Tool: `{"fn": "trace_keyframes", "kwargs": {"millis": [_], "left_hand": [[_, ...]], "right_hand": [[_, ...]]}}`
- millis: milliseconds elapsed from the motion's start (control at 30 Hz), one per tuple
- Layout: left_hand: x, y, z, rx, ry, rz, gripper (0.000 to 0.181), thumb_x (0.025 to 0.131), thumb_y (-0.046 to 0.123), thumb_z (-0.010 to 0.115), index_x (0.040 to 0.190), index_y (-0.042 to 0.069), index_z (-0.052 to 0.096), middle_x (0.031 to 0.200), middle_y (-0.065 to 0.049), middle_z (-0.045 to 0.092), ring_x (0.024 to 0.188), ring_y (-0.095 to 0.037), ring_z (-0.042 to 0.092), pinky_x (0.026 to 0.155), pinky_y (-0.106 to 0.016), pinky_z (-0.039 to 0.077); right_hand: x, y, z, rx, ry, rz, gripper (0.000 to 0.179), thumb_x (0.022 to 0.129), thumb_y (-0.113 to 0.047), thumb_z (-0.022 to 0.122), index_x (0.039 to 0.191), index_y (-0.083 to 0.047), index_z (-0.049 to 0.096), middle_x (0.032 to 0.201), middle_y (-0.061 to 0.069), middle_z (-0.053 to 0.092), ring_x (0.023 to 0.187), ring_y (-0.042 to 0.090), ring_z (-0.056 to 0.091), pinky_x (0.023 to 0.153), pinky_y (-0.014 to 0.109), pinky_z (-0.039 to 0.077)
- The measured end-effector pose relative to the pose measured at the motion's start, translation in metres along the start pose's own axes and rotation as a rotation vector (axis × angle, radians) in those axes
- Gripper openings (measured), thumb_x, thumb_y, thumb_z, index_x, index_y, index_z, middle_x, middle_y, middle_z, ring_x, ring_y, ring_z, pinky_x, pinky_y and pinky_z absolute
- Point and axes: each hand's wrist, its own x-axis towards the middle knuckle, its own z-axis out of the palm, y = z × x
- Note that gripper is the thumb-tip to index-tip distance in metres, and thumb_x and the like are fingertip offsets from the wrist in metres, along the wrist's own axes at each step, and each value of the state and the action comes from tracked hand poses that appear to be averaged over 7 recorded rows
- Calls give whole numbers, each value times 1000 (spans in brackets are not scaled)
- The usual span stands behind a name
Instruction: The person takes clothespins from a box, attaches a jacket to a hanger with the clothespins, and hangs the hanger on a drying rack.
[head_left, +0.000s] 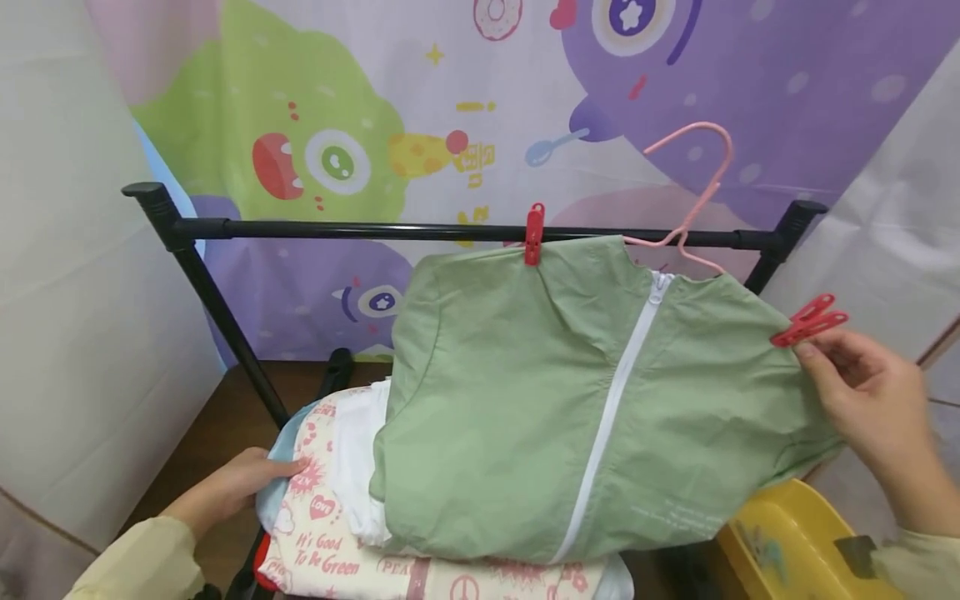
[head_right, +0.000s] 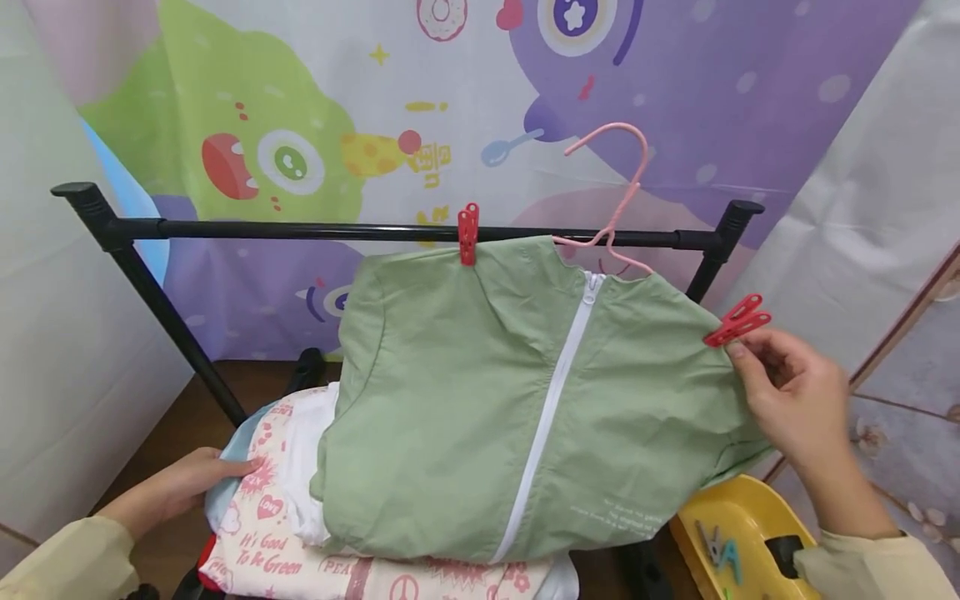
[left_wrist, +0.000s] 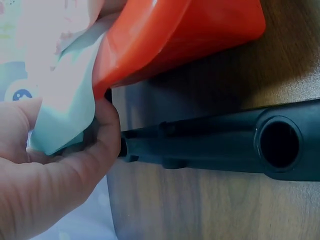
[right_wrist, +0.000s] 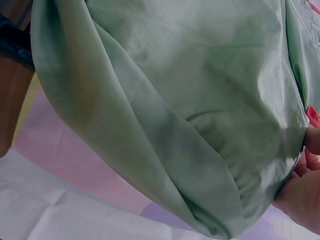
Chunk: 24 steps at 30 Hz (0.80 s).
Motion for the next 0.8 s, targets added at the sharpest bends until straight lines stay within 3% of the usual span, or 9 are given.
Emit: {"fn": "trace_keyframes", "kwargs": {"millis": [267,433,533,733,800], "left_hand": [[0,1,-3,14,70,-32,45,95,29,59,110,-13,57,76,-2,70,69,-16,70,69,-30,57],[2,0,-6,-4,120,-44,50,93,32,61,111,-15,54,75,-2,68,67,-16,69,68,-30,57],[1,-1,-8,-17,117,-36,52,92,33,63,109,-14,55,74,-2,69,66,-16,69,67,-30,58],[3,-6,-14,-7,79,-13,57,87,40,68,106,-13,58,73,0,68,66,-12,67,67,-27,56],[4,-6,-15,-13,93,-16,55,88,37,67,106,-13,59,73,1,68,66,-12,67,66,-27,56]], "right_hand": [[-1,-2,3,-15,-3,15,34,87,1,63,78,-32,62,69,-36,58,60,-16,51,54,3,39],[-1,-2,3,-44,-12,31,21,89,-3,63,79,-21,64,70,-37,58,60,-16,51,54,3,39],[-1,-3,4,-46,-10,25,13,90,-5,63,79,-11,64,69,-36,57,59,-15,51,53,4,39],[-2,-4,6,-35,-1,5,22,89,-2,63,78,-21,63,68,-33,56,58,-14,49,54,4,38],[-2,-4,7,-40,2,0,21,89,-2,63,78,-20,64,67,-32,55,58,-13,49,54,4,38]]}}
